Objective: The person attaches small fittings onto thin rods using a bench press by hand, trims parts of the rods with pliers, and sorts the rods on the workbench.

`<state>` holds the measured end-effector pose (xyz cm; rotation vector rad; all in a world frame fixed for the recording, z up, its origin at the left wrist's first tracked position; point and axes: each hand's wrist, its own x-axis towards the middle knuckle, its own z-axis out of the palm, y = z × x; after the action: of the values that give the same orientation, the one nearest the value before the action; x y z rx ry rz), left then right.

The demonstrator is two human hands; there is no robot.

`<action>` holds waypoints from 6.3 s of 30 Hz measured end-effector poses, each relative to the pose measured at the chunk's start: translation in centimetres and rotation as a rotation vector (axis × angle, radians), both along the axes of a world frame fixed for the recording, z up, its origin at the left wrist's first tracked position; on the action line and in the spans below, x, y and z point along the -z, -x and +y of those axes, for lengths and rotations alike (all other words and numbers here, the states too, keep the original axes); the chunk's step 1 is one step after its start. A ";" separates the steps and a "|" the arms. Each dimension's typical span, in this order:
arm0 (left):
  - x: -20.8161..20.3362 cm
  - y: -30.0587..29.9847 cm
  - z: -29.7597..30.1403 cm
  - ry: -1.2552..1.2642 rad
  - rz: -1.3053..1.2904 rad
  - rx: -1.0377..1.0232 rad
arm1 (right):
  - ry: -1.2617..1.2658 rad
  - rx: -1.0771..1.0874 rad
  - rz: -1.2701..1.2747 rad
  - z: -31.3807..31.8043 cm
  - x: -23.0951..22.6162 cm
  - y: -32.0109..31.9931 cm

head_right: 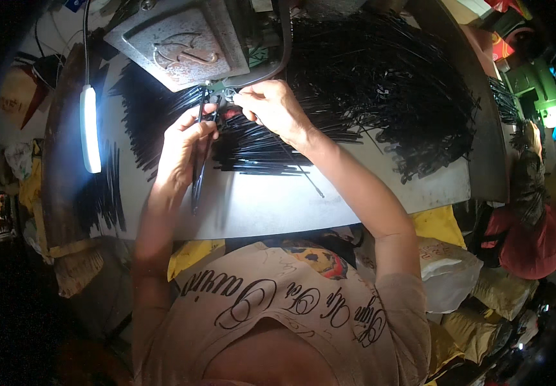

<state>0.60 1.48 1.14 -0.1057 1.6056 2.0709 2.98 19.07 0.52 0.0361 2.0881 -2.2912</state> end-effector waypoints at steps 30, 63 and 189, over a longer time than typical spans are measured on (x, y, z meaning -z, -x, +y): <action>0.4 -0.4 0.7 0.045 0.146 -0.004 | -0.041 0.029 0.043 -0.4 0.0 -0.1; -0.3 -0.6 -0.5 0.129 0.121 0.129 | 0.149 -0.007 -0.130 -0.9 -0.1 -1.0; 1.0 0.7 0.9 0.713 1.094 0.016 | 0.520 0.309 0.084 -0.7 1.0 -0.3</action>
<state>-0.06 2.34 0.11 0.9326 2.8778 1.4414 3.31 18.39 -0.50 0.2640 1.5376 -2.9946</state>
